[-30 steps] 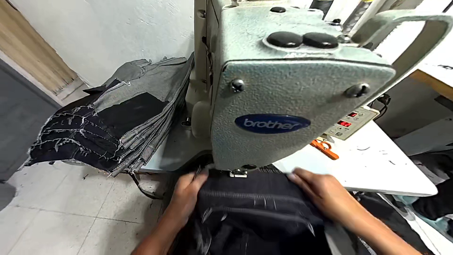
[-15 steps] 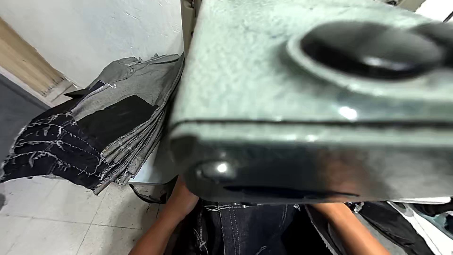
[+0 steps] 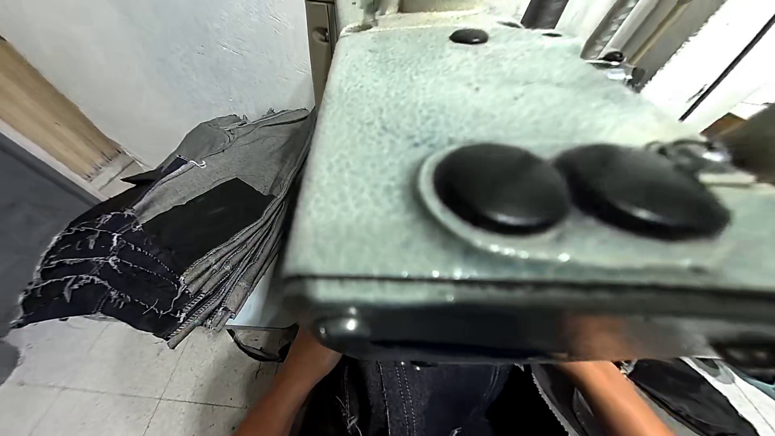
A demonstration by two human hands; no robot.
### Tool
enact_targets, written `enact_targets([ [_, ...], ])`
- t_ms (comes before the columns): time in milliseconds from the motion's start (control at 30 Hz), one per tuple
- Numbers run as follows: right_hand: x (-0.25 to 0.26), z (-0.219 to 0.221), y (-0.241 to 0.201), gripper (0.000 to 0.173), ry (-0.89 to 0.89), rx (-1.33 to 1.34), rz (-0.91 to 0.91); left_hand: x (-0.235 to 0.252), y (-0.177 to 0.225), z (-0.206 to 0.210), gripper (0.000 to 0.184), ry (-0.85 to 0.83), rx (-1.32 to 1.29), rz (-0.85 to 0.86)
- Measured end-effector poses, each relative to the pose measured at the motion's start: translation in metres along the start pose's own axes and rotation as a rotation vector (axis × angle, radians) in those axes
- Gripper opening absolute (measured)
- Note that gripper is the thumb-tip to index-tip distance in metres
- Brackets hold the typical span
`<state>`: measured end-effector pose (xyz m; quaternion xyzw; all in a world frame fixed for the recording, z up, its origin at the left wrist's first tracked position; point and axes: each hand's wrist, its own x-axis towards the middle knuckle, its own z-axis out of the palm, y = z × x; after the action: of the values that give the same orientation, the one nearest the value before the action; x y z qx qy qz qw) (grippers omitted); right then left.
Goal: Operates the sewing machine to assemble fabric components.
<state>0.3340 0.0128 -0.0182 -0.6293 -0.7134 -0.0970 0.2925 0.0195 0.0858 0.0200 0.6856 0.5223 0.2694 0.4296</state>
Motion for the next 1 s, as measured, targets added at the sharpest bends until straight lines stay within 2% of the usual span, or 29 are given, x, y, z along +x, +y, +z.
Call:
enact_targets([
  [67, -0.004, 0.001, 0.006, 0.035, 0.027, 0.043, 0.004, 0.001, -0.001, -0.001, 0.022, -0.008, -0.004, 0.012],
  [133, -0.009, 0.000, 0.011, 0.041, 0.030, 0.132, 0.046, 0.000, 0.000, -0.005, 0.022, -0.042, -0.032, -0.051],
  [267, -0.016, -0.013, 0.020, 0.043, -0.096, 0.219, 0.152, -0.001, 0.001, -0.012, 0.019, -0.097, -0.218, -0.109],
  [333, -0.021, -0.021, 0.020, 0.040, -0.179, 0.245, 0.212, -0.004, -0.004, -0.015, 0.022, -0.076, -0.253, -0.075],
  [467, -0.026, -0.020, 0.026, 0.034, -0.201, 0.278, 0.231, -0.010, -0.021, -0.020, 0.034, 0.043, -0.278, 0.114],
  [533, -0.029, -0.016, 0.032, 0.034, -0.234, 0.314, 0.263, -0.011, -0.023, -0.025, 0.038, 0.042, -0.279, 0.135],
  [633, -0.034, -0.014, 0.037, 0.034, -0.283, 0.360, 0.337, -0.019, -0.018, -0.027, 0.029, 0.028, -0.376, 0.126],
  [700, -0.035, -0.015, 0.039, 0.033, -0.314, 0.387, 0.383, -0.024, -0.013, -0.031, 0.023, -0.049, -0.399, 0.149],
  [833, -0.041, -0.019, 0.044, 0.033, -0.341, 0.458, 0.458, -0.028, -0.004, -0.037, 0.042, -0.248, -0.226, 0.164],
  [1000, -0.048, -0.016, 0.046, 0.019, -0.268, 0.716, 0.534, -0.025, -0.002, -0.017, 0.052, -0.162, -0.331, 0.102],
])
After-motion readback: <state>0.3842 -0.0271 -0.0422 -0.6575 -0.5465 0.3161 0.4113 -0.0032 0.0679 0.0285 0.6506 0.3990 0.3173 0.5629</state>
